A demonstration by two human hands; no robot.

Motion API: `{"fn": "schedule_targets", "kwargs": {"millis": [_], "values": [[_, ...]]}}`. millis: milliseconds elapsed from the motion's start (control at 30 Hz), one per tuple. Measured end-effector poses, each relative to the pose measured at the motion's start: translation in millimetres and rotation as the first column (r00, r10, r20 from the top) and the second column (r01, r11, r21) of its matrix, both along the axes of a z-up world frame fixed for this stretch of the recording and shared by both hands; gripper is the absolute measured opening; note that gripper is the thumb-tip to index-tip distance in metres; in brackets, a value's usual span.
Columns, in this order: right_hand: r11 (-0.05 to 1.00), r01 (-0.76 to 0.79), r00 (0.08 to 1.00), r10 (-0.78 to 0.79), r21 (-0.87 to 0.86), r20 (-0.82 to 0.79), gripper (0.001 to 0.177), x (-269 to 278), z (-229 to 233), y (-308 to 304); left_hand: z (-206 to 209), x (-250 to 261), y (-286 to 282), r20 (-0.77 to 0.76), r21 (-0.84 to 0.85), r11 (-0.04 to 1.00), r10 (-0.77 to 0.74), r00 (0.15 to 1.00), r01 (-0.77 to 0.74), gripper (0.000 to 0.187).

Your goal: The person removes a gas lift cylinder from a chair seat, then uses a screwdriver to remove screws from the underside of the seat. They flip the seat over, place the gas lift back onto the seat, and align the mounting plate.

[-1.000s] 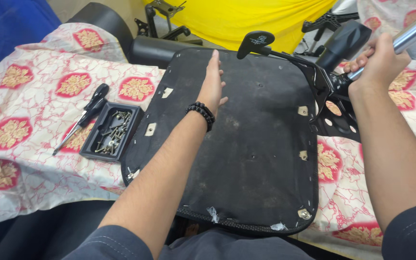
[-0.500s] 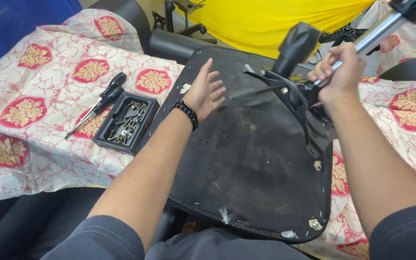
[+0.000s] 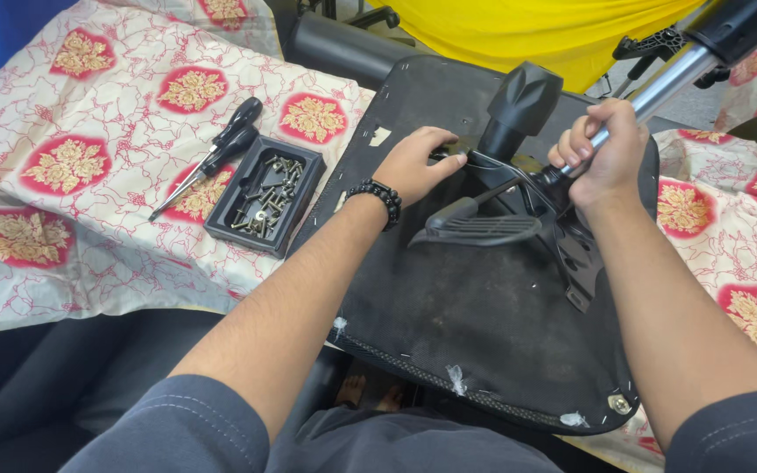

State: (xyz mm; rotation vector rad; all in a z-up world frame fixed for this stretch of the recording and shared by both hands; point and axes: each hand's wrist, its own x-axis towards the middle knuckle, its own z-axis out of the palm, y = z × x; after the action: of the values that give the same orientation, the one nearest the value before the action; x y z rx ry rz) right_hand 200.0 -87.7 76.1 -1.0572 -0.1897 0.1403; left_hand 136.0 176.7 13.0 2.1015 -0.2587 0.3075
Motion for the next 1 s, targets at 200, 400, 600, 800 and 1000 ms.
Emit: {"fn": "schedule_targets", "kwargs": {"millis": [200,400,600,800,1000], "values": [[0.999,-0.022,1.0,0.022,-0.048,0.003,0.03,-2.6,-5.6,0.9,1.2,-7.9,-0.2,0.061,0.052,0.999,0.01,0.998,-0.013,0.047],[0.999,-0.044,0.999,0.044,-0.007,-0.002,0.031,-7.8,-6.6,6.8,35.6,34.3,2.9,-0.241,0.229,0.971,-0.013,0.97,0.07,0.078],[0.996,0.043,0.998,-0.039,-0.081,0.049,0.026,-21.9,-2.8,16.1,38.2,59.8,-21.3,-0.017,-0.221,0.897,-0.396,0.918,0.383,0.108],[0.983,0.118,0.989,-0.104,-0.143,0.102,0.024,-39.6,-2.4,31.2,44.6,57.8,-35.2,-0.268,-0.627,0.766,-0.38,0.885,0.139,0.082],[0.943,0.28,0.958,-0.261,-0.183,0.119,0.025,-58.1,-9.8,49.8,41.8,39.5,-37.9,-0.244,-0.667,0.741,-0.312,0.918,0.074,0.069]]}}
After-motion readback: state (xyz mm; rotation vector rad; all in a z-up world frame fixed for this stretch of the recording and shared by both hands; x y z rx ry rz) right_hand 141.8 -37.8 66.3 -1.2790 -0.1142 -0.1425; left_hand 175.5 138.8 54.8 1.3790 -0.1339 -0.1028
